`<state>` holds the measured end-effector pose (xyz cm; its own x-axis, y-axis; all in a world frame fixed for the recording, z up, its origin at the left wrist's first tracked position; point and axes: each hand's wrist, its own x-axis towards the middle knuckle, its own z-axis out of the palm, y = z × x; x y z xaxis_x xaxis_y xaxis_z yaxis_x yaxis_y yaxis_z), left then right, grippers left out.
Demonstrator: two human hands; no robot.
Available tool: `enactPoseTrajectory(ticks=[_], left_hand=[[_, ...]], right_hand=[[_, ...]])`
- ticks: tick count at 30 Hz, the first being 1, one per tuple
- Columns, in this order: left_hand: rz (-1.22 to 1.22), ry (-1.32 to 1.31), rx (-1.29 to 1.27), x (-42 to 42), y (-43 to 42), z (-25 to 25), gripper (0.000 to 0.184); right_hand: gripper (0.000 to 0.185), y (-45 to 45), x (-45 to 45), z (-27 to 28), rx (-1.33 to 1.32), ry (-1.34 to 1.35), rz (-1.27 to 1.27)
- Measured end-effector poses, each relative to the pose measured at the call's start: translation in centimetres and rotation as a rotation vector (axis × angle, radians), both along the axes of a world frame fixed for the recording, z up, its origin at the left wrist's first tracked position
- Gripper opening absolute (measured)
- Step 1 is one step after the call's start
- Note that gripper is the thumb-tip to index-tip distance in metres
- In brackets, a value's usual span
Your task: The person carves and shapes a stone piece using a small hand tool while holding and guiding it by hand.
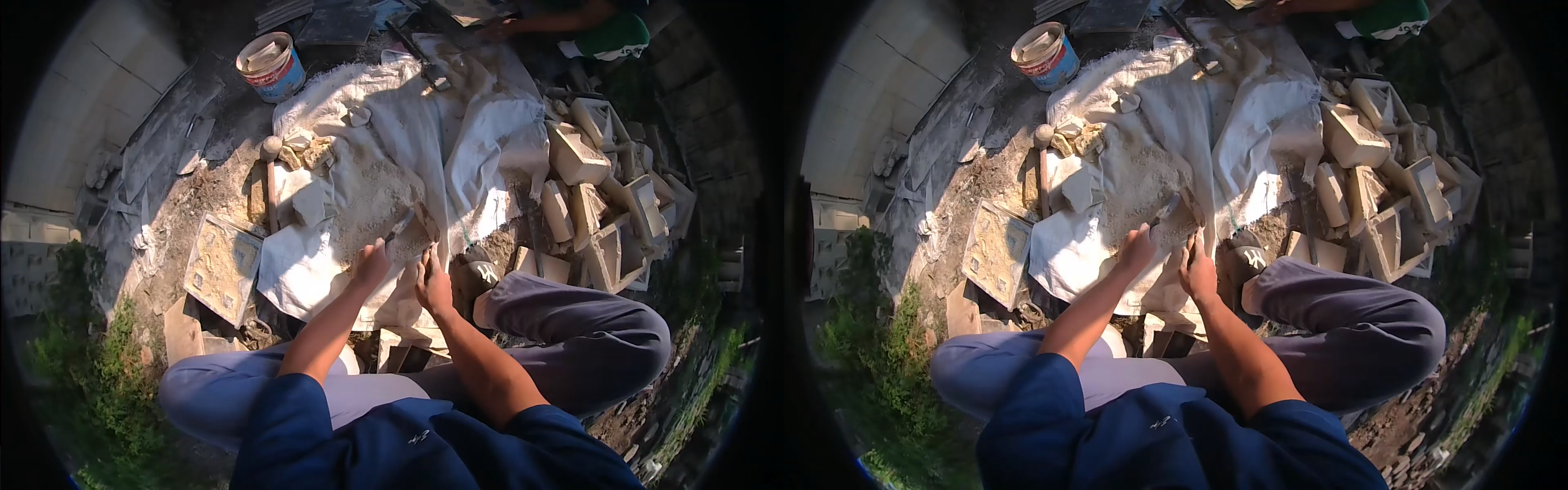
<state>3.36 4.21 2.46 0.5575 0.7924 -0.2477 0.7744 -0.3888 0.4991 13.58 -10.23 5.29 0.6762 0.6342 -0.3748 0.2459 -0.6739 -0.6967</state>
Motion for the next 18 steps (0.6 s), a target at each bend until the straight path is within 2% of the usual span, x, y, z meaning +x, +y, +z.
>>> enactPoseTrajectory(ticks=[3,5,8,9,11,13,15,16,18], left_hand=[[-0.035,-0.048,0.12,-0.6,-0.3,-1.4,0.034],[-0.119,-0.041,0.099,-1.0,0.7,-1.8,0.033],[-0.045,-0.003,0.077,-0.2,0.3,0.7,0.036],[-0.049,-0.001,0.068,-0.2,0.0,-0.5,0.036],[-0.1,-0.083,0.296,-0.9,-0.5,-3.8,0.036],[-0.08,-0.098,0.252,-0.7,-0.1,-1.7,0.035],[-0.018,-0.038,0.014,-0.5,-0.4,-0.3,0.037],[-0.023,-0.037,0.002,-0.4,-0.5,-0.4,0.037],[-0.187,-0.131,0.014,-0.6,-0.4,-0.9,0.037]], right_hand=[[0.063,0.0,0.1,1.1,0.022,0.004,-0.009],[0.063,0.2,-0.3,2.0,0.03,0.026,0.003],[0.064,-0.2,0.0,-0.6,0.108,-0.056,0.017],[0.064,-0.3,0.1,-0.1,0.099,-0.054,0.014],[0.063,0.0,0.2,1.7,0.037,0.025,0.011],[0.063,0.0,0.0,0.6,0.059,-0.001,0.038],[0.063,0.1,0.1,0.7,0.032,-0.016,0.004],[0.064,0.0,0.3,1.1,-0.018,0.023,-0.008],[0.064,-0.3,0.4,1.0,0.009,0.019,0.004]])
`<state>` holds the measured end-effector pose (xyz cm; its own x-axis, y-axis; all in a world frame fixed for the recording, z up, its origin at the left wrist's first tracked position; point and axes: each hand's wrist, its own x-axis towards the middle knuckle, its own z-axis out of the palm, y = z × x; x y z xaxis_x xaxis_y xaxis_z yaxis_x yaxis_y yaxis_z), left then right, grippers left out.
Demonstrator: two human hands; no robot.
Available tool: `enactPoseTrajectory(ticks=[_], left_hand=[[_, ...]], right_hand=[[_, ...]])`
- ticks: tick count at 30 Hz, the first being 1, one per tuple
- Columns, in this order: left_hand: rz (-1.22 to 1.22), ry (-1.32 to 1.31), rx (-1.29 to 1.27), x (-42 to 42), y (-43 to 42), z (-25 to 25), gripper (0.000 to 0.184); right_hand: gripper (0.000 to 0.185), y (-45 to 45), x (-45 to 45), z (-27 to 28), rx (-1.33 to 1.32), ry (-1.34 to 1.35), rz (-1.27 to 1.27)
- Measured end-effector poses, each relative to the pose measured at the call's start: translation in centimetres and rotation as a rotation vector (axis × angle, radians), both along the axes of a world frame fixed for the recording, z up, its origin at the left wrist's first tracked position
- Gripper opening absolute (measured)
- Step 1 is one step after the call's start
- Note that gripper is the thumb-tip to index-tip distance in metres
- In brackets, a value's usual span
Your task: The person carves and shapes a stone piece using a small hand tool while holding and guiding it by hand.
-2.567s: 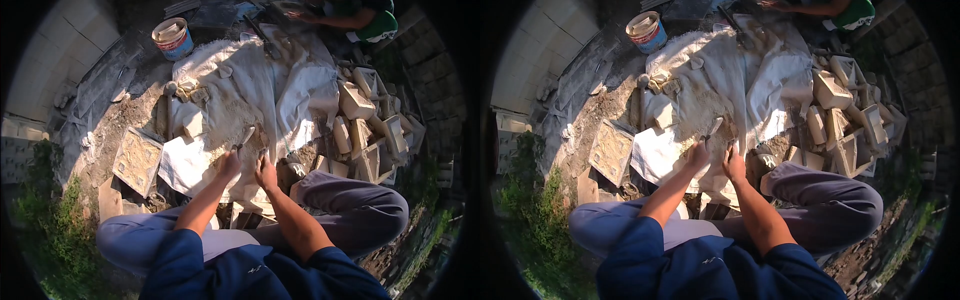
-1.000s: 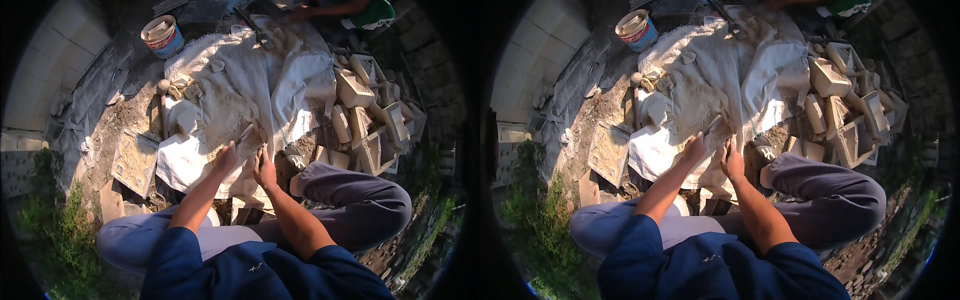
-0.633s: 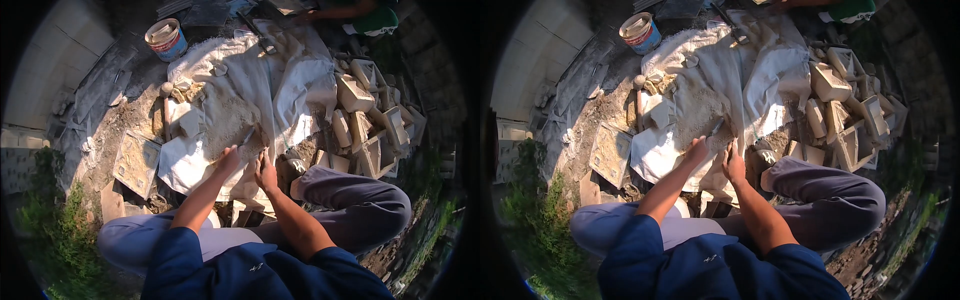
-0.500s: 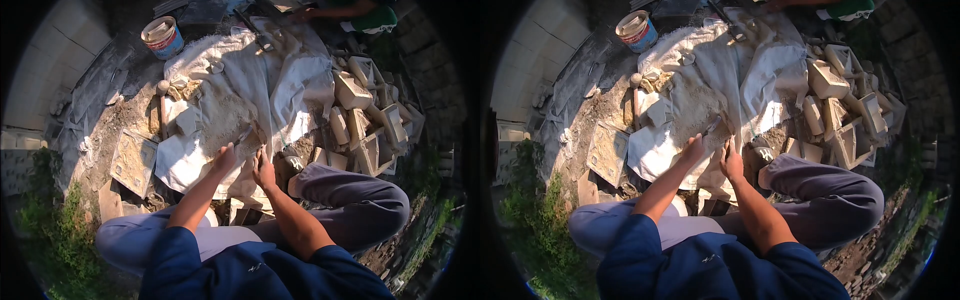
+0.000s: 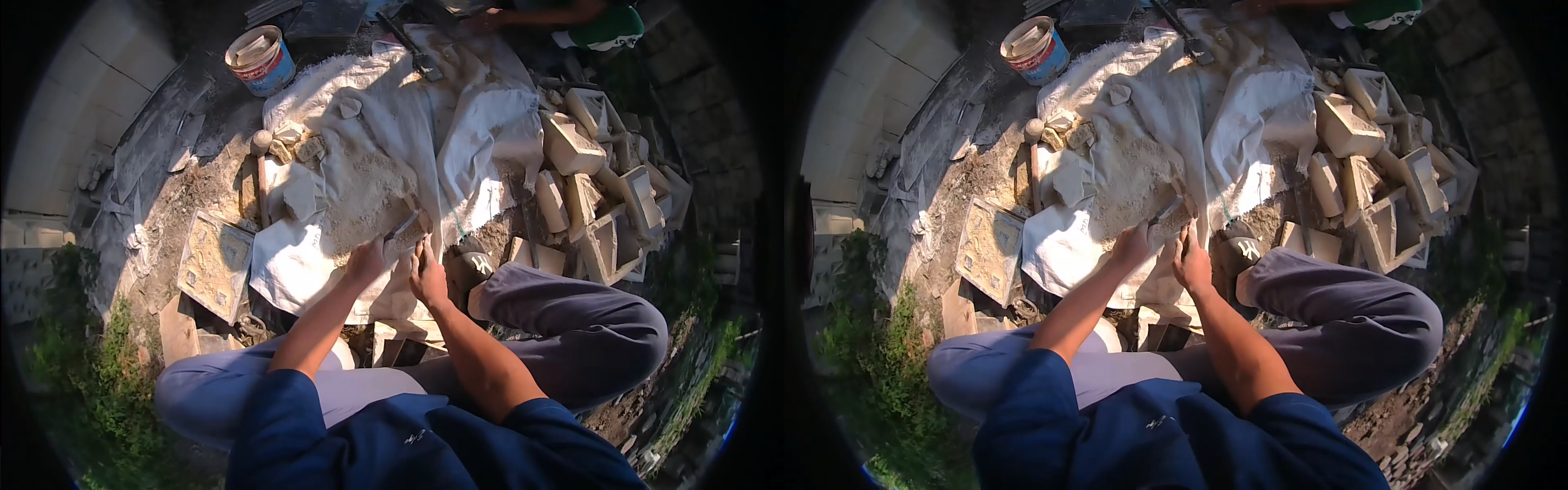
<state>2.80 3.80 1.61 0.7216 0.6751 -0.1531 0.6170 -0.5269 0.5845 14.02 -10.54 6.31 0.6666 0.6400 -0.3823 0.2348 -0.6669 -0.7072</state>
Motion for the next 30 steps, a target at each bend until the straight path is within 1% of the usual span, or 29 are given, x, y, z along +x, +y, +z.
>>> enactPoseTrajectory(ticks=[1,3,4,6,7,9,10,11,13,14,15,16,18,19,21,23,24,25,27,29,30], left_hand=[[-0.002,0.006,0.005,-0.5,-0.1,-1.0,0.037],[0.038,0.05,0.229,-0.2,0.0,-2.5,0.035],[0.038,0.046,0.231,0.1,0.2,-0.8,0.035],[0.14,0.115,-0.111,0.0,-0.1,1.5,0.036],[0.14,0.116,-0.119,0.2,-0.2,1.0,0.036],[-0.043,0.18,0.075,0.0,0.5,0.7,0.037],[-0.017,0.132,0.119,0.2,0.5,0.8,0.037],[-0.016,0.129,0.128,0.1,0.7,0.9,0.037],[0.089,-0.016,0.07,-0.4,-0.2,0.8,0.037],[0.087,-0.013,0.058,-0.6,-0.5,0.5,0.037],[-0.002,0.064,0.053,-0.8,-0.3,0.4,0.038],[-0.091,0.14,0.056,-1.0,0.1,0.3,0.038],[-0.073,0.172,0.056,-1.1,0.0,0.4,0.038],[-0.053,0.196,0.049,-0.7,-0.1,0.4,0.039],[-0.03,0.152,0.038,-0.8,-0.7,0.5,0.041],[-0.098,0.111,0.004,-1.0,-1.0,0.6,0.041],[-0.154,0.195,0.016,-0.8,-0.7,0.7,0.04],[-0.149,0.196,0.019,-0.8,-0.9,0.9,0.04],[-0.008,0.182,0.042,-0.4,-1.1,1.2,0.04],[-0.008,0.14,0.026,-0.6,-0.9,1.4,0.04],[-0.003,0.101,0.009,-0.8,-1.0,1.3,0.041]], right_hand=[[0.064,0.2,-0.3,-0.2,0.047,-0.007,0.014],[0.065,0.6,-0.2,-0.6,0.08,-0.014,0.0],[0.064,0.5,-0.2,-0.9,0.069,-0.025,0.002],[0.064,0.2,-0.2,-1.0,0.018,-0.028,0.0],[0.064,0.0,0.1,-0.6,0.01,-0.028,0.0],[0.063,0.3,-0.1,0.2,0.018,-0.013,-0.001],[0.062,0.4,-0.1,0.8,-0.034,0.0,0.013],[0.062,0.7,-0.2,1.0,-0.025,-0.004,0.012],[0.065,-0.2,-1.2,1.4,-0.089,-0.052,-0.056],[0.065,-0.6,-1.8,1.5,-0.161,-0.053,-0.084],[0.065,-1.1,-1.9,1.1,-0.169,-0.051,-0.086],[0.062,-1.2,-1.8,0.4,-0.09,-0.063,-0.096],[0.057,-0.6,-1.8,0.3,0.078,-0.091,-0.111],[0.057,-0.4,-1.5,0.7,0.082,-0.1,-0.107],[0.056,-0.7,-1.2,1.7,-0.106,-0.029,-0.079],[0.055,-1.1,-1.1,1.0,-0.097,-0.072,-0.074],[0.055,-1.1,-1.1,1.3,-0.097,-0.06,-0.073],[0.055,-0.8,-1.1,1.7,-0.091,-0.051,-0.067],[0.053,-0.3,-0.8,2.1,-0.07,-0.024,-0.079],[0.053,-0.6,-0.4,2.1,-0.076,0.004,-0.048],[0.052,-0.7,-0.1,2.8,-0.125,0.03,-0.026]])
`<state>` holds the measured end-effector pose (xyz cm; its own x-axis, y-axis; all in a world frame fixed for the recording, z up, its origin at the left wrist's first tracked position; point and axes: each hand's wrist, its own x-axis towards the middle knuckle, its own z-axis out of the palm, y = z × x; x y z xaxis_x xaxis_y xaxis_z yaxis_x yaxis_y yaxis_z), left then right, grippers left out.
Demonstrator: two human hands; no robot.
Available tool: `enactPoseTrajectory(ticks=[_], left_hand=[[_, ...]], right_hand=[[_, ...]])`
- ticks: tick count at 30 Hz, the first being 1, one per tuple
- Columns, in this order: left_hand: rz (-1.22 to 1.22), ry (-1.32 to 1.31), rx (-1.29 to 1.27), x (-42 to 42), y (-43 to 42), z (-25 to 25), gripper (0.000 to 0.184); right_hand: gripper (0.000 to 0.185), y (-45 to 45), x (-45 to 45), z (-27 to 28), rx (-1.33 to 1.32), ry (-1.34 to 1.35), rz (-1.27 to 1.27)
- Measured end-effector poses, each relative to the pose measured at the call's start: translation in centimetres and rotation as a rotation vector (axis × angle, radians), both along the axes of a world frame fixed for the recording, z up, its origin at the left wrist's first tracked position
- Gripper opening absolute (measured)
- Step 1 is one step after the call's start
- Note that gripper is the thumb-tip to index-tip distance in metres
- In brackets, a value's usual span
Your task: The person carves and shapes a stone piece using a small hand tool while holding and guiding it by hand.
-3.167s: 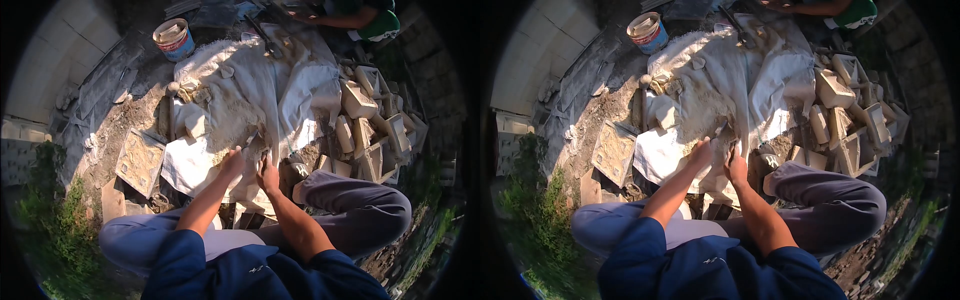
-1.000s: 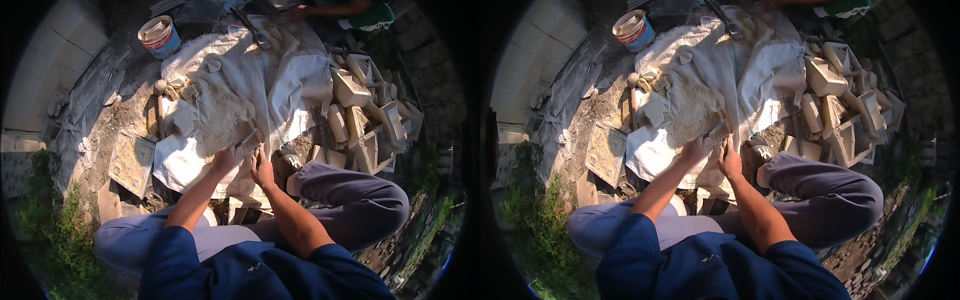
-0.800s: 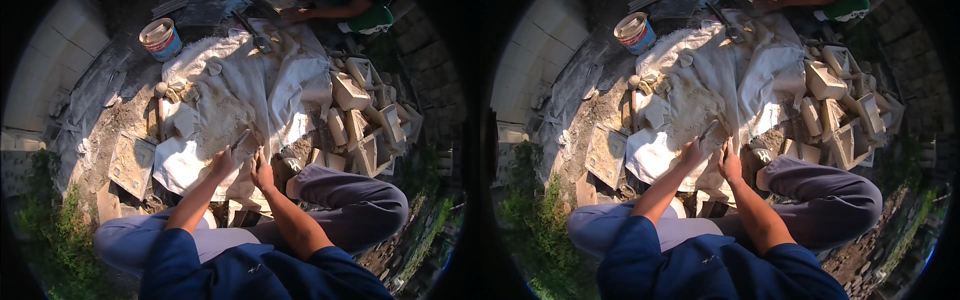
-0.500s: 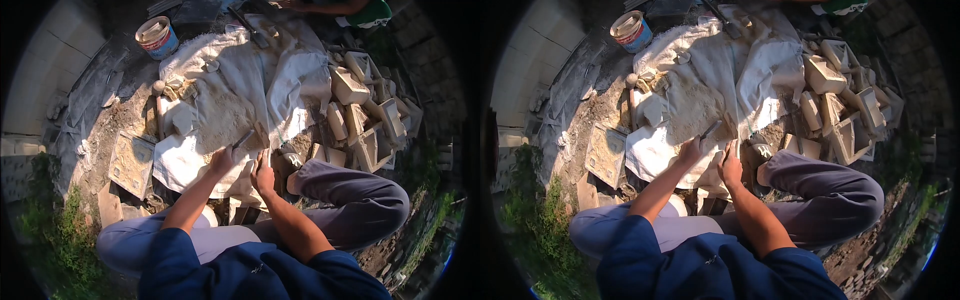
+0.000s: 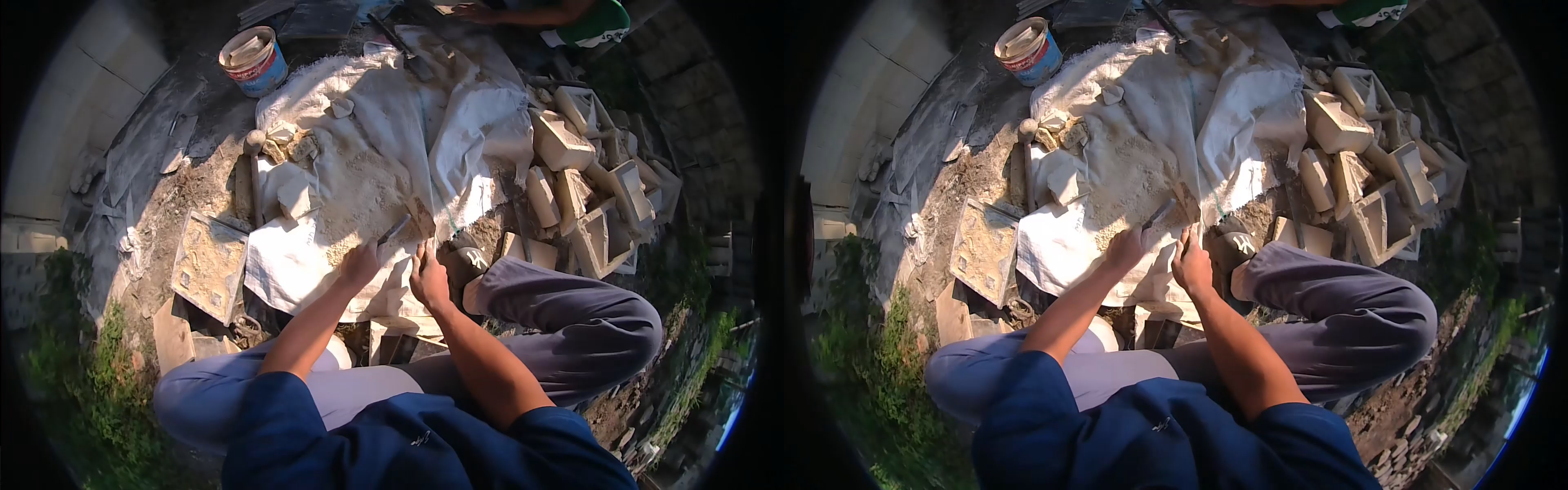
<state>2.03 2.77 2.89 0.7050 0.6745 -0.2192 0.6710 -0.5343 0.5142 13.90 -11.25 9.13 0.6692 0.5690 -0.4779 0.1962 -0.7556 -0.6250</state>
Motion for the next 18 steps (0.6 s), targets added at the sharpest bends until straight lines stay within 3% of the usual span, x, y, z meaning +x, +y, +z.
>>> enactPoseTrajectory(ticks=[3,8,10,13,18], left_hand=[[-0.062,0.044,0.048,-0.4,0.1,-0.1,0.043],[0.06,-0.047,-0.019,-0.8,-0.8,-0.7,0.041],[-0.088,0.087,0.042,-1.1,0.0,-1.0,0.034],[0.067,0.032,-0.02,-1.1,-0.2,-0.1,0.035],[-0.043,0.075,-0.017,-1.2,-0.3,0.4,0.038]], right_hand=[[0.052,0.0,-0.2,-0.7,0.074,-0.063,-0.011],[0.054,-0.5,0.2,-1.2,0.043,-0.025,0.001],[0.053,-0.2,0.2,-0.4,0.0,-0.003,0.034],[0.052,-0.1,-0.2,-1.6,0.097,-0.129,0.009],[0.055,-0.2,0.2,-0.7,0.03,-0.025,0.015]])
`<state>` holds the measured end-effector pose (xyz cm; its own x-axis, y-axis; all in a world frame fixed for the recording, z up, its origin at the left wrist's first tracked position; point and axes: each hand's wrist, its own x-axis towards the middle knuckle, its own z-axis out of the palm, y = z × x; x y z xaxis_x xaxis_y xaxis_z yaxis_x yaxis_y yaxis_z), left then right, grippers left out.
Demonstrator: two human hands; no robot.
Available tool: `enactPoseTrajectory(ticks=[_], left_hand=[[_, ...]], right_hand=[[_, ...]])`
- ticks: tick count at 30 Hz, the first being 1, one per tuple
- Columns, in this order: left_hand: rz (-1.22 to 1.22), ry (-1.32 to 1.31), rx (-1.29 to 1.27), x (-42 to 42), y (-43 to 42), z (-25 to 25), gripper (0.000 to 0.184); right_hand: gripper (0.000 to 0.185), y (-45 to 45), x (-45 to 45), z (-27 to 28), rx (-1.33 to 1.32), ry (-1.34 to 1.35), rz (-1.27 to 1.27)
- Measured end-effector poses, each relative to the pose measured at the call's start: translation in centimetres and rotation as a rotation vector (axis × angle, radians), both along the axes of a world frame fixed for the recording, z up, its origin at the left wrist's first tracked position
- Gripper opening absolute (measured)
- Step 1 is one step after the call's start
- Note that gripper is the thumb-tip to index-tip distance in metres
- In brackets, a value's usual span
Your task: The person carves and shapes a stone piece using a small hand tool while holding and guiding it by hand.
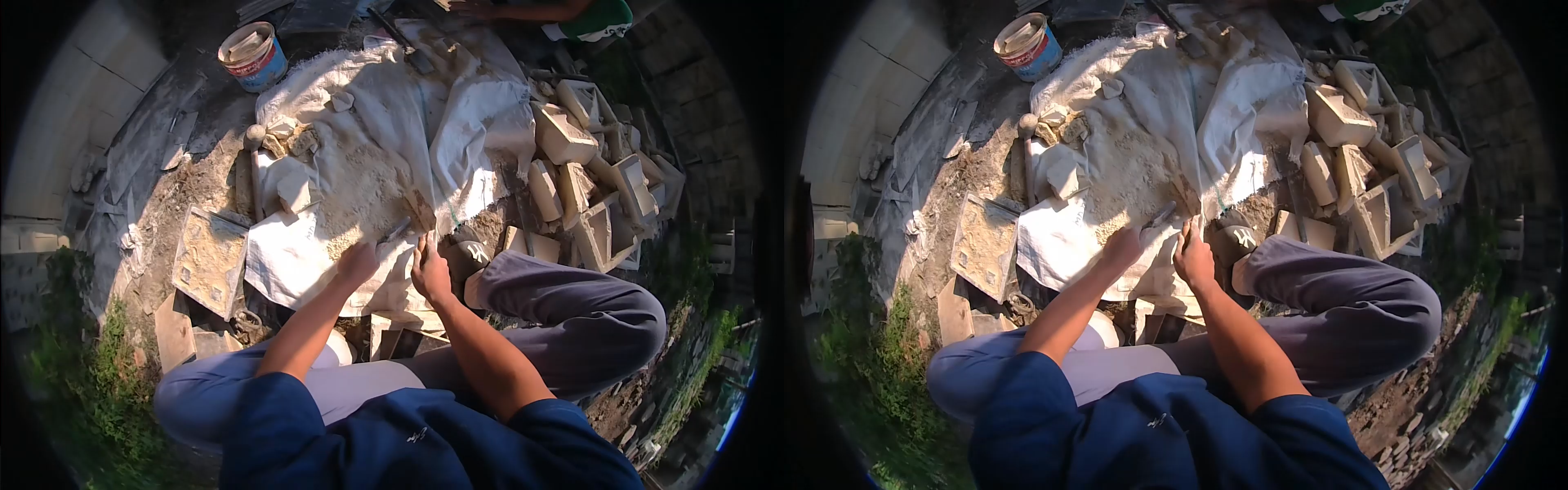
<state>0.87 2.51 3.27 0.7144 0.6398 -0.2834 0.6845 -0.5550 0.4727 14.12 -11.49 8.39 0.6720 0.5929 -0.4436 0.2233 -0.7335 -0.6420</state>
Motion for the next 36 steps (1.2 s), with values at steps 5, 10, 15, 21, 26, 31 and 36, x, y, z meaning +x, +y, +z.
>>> enactPoseTrajectory(ticks=[5,10,15,21,26,31,36], left_hand=[[0.021,-0.051,0.01,0.8,-0.7,0.4,0.042],[0.117,-0.121,0.081,0.0,-0.4,-0.4,0.042],[-0.073,0.063,0.061,0.2,0.1,-1.2,0.038],[0.021,-0.002,-0.048,1.1,-1.4,0.0,0.038],[0.049,-0.002,-0.072,1.2,-1.7,0.3,0.048],[0.005,0.002,-0.043,0.8,-2.1,0.8,0.051],[0.01,-0.019,-0.027,1.9,-2.0,1.4,0.05]], right_hand=[[0.057,-0.1,0.3,0.2,0.022,-0.007,-0.005],[0.056,0.3,0.4,-0.2,0.018,0.007,0.001],[0.055,0.0,0.2,-0.2,-0.011,0.014,0.0],[0.052,-0.4,0.1,-0.3,0.023,0.01,-0.019],[0.054,0.2,0.1,-0.4,0.012,-0.02,-0.005],[0.056,0.0,0.0,-0.3,0.06,-0.007,-0.006],[0.053,0.1,0.2,-0.4,-0.002,0.0,-0.001]])
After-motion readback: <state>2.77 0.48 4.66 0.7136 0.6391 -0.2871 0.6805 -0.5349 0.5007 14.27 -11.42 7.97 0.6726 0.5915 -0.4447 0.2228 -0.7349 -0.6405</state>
